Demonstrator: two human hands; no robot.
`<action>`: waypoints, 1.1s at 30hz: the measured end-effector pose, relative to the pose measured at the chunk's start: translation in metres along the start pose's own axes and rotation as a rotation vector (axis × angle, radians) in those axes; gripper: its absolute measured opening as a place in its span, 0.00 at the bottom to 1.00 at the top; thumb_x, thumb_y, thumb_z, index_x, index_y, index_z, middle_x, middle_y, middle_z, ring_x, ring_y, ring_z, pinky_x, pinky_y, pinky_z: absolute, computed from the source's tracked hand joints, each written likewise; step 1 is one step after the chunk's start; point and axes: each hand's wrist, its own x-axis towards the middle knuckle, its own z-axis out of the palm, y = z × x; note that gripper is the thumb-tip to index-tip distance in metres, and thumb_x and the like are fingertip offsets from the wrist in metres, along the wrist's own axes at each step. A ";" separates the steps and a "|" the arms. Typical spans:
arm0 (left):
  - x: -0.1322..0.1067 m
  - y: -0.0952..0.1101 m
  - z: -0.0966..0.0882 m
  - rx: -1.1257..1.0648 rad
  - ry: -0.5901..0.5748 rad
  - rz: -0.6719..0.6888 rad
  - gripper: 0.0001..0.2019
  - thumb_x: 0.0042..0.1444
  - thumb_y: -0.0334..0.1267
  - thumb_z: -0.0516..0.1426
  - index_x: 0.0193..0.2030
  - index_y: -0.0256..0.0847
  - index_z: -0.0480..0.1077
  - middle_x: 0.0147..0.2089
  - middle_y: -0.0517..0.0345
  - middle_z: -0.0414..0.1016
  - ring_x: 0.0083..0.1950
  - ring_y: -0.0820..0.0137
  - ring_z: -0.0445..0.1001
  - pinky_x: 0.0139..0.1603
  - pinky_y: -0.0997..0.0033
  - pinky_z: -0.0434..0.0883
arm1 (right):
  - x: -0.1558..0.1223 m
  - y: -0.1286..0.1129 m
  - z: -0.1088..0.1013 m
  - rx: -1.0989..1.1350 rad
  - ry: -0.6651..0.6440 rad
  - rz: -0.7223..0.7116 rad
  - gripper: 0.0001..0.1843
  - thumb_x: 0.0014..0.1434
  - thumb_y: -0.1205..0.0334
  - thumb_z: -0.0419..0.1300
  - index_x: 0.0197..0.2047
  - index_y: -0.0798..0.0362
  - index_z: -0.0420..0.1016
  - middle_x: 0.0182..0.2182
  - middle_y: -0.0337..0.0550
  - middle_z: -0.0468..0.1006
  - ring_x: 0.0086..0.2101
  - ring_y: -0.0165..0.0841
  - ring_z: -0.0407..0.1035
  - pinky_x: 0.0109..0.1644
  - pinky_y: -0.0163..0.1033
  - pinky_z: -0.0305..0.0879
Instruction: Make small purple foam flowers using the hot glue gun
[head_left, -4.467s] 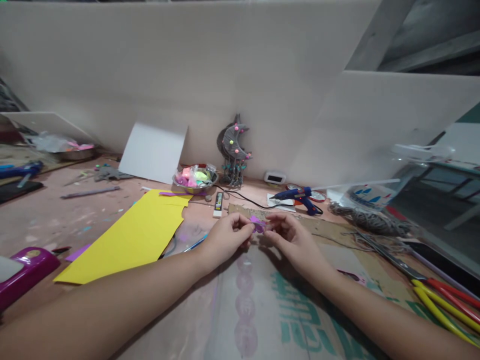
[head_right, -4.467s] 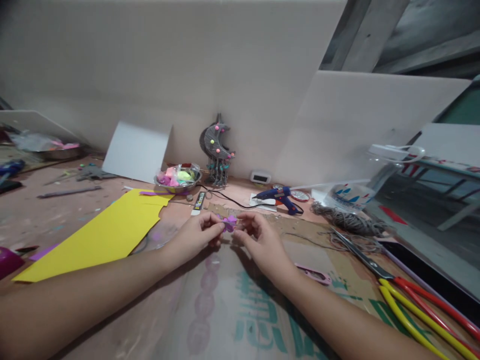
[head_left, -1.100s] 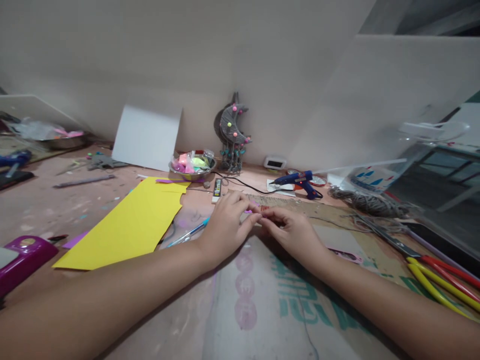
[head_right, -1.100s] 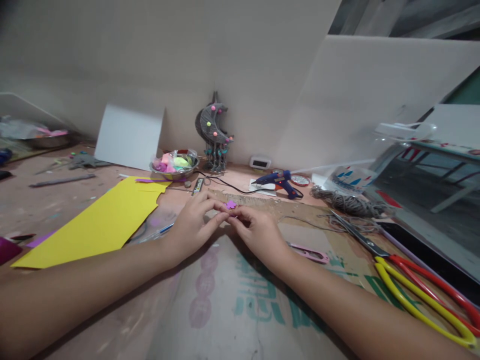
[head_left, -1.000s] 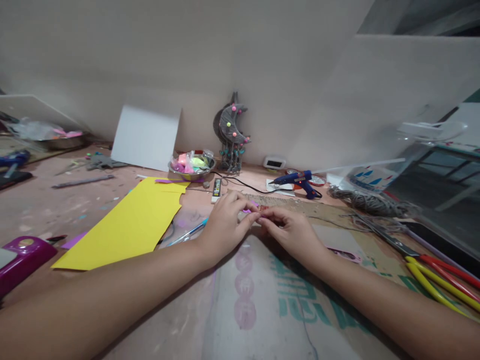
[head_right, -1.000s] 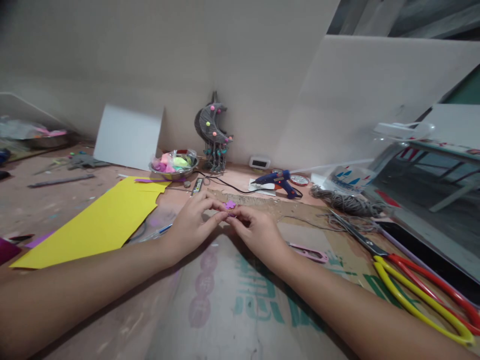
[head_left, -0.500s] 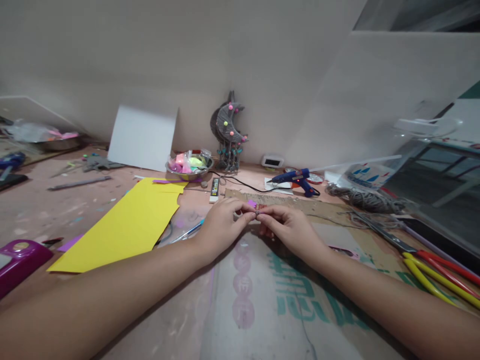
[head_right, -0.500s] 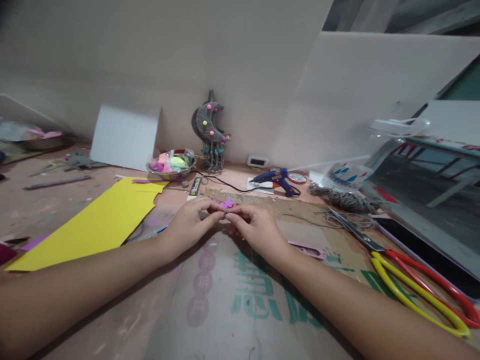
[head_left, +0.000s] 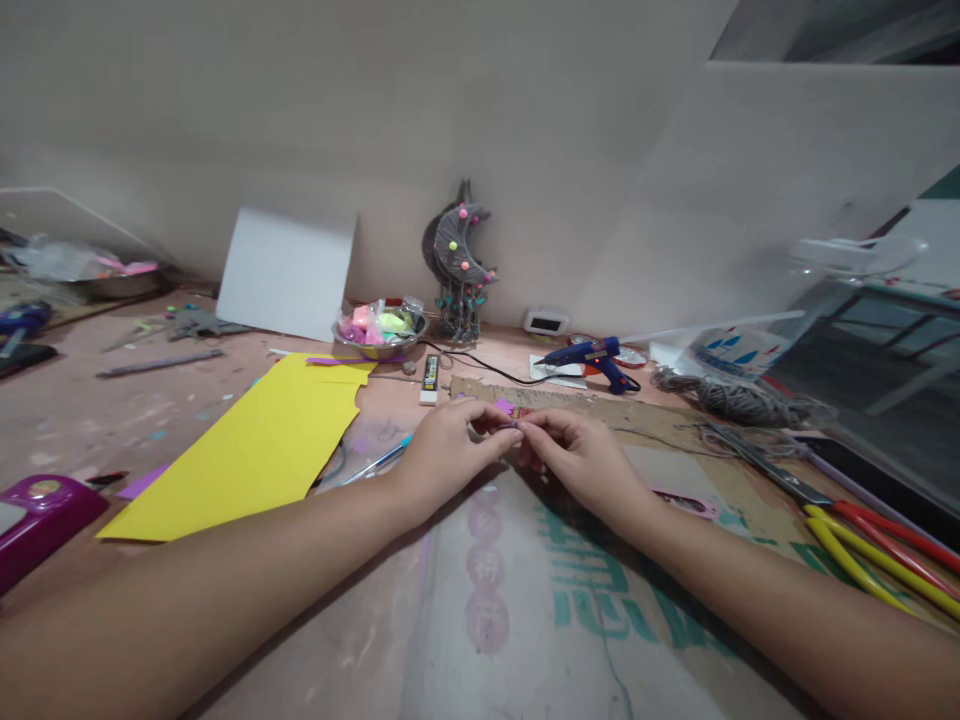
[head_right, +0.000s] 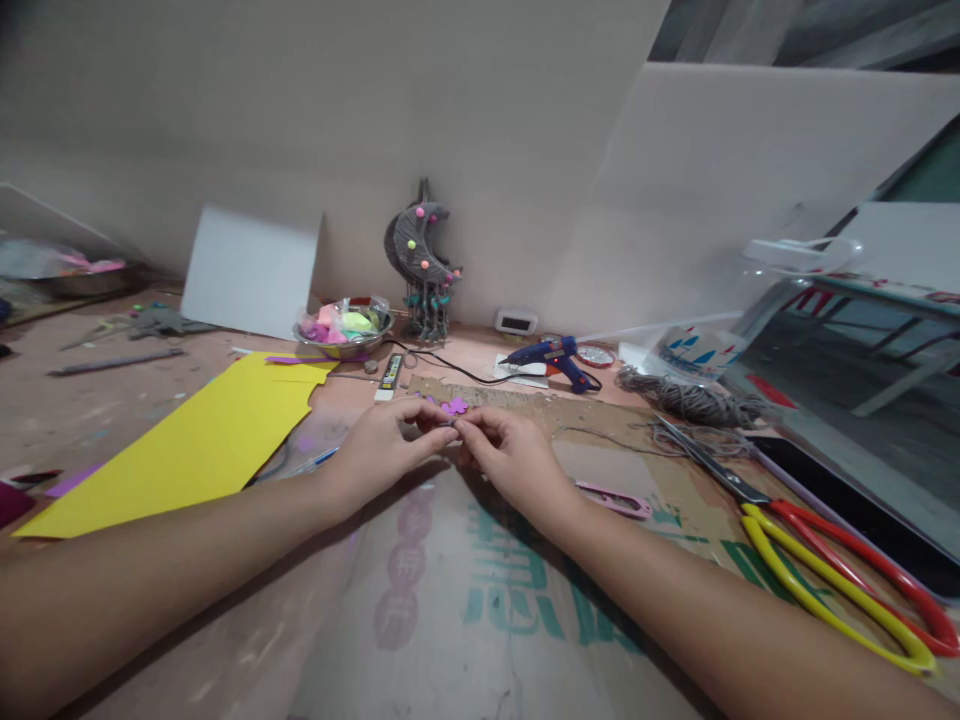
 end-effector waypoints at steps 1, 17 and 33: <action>0.000 0.000 0.000 0.010 0.002 0.003 0.07 0.53 0.40 0.56 0.34 0.41 0.74 0.33 0.60 0.77 0.36 0.71 0.73 0.38 0.72 0.68 | 0.000 0.000 0.000 0.002 0.001 0.001 0.15 0.58 0.53 0.53 0.31 0.55 0.73 0.21 0.39 0.75 0.22 0.28 0.67 0.26 0.31 0.63; 0.001 0.000 -0.001 0.029 0.023 -0.069 0.08 0.55 0.37 0.53 0.35 0.39 0.73 0.35 0.58 0.77 0.37 0.69 0.73 0.39 0.70 0.68 | 0.000 0.003 0.000 0.043 -0.023 0.008 0.16 0.60 0.54 0.51 0.45 0.55 0.71 0.21 0.37 0.73 0.21 0.28 0.66 0.24 0.32 0.62; 0.000 0.000 -0.001 -0.035 -0.002 -0.051 0.08 0.55 0.37 0.53 0.36 0.40 0.73 0.36 0.58 0.77 0.38 0.69 0.73 0.41 0.70 0.69 | 0.001 0.004 -0.001 -0.044 0.096 -0.047 0.13 0.59 0.53 0.53 0.37 0.54 0.73 0.30 0.43 0.77 0.30 0.32 0.71 0.33 0.35 0.65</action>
